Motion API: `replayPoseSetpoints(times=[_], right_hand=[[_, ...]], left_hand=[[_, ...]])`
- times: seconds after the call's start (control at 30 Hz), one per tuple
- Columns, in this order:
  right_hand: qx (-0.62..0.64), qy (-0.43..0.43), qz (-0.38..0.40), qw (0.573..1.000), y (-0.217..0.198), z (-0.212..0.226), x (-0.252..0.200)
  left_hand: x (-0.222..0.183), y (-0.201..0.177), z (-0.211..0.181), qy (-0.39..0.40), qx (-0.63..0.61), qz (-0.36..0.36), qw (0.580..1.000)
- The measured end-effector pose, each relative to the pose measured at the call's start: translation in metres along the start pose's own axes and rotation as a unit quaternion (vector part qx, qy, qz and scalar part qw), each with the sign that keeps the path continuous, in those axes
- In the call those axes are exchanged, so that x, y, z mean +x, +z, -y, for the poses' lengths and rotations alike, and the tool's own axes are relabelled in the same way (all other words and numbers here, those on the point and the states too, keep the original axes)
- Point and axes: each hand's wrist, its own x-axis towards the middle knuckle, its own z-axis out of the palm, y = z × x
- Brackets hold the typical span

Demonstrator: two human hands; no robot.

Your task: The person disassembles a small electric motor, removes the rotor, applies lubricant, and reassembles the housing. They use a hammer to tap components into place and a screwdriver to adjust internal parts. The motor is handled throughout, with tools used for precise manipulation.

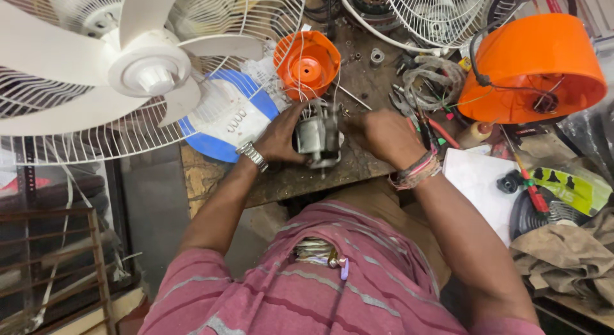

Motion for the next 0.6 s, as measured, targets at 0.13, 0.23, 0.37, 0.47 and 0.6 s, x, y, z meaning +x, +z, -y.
replayPoseSetpoints(times=[0.13, 0.23, 0.37, 0.47, 0.6], right_hand=[[-0.014, 0.013, 0.015, 1.000, -0.001, -0.009, -0.005], [-0.066, 0.062, 0.034, 0.995, 0.005, -0.007, -0.007], [0.045, 0.013, 0.043, 0.998, -0.005, -0.014, -0.005], [0.021, 0.011, 0.012, 1.000, -0.003, -0.012, -0.012], [0.027, -0.018, 0.085, 0.996, -0.016, -0.013, -0.001]], left_hand=[[0.003, 0.005, 0.004, 0.004, -0.001, 0.000, 1.000], [-0.003, 0.009, 0.008, 0.007, 0.002, 0.007, 1.000], [0.006, 0.008, 0.014, 0.013, 0.012, 0.012, 1.000], [-0.005, 0.016, 0.013, -0.002, 0.005, 0.009, 1.000], [0.008, 0.006, 0.011, 0.011, 0.011, 0.017, 1.000]])
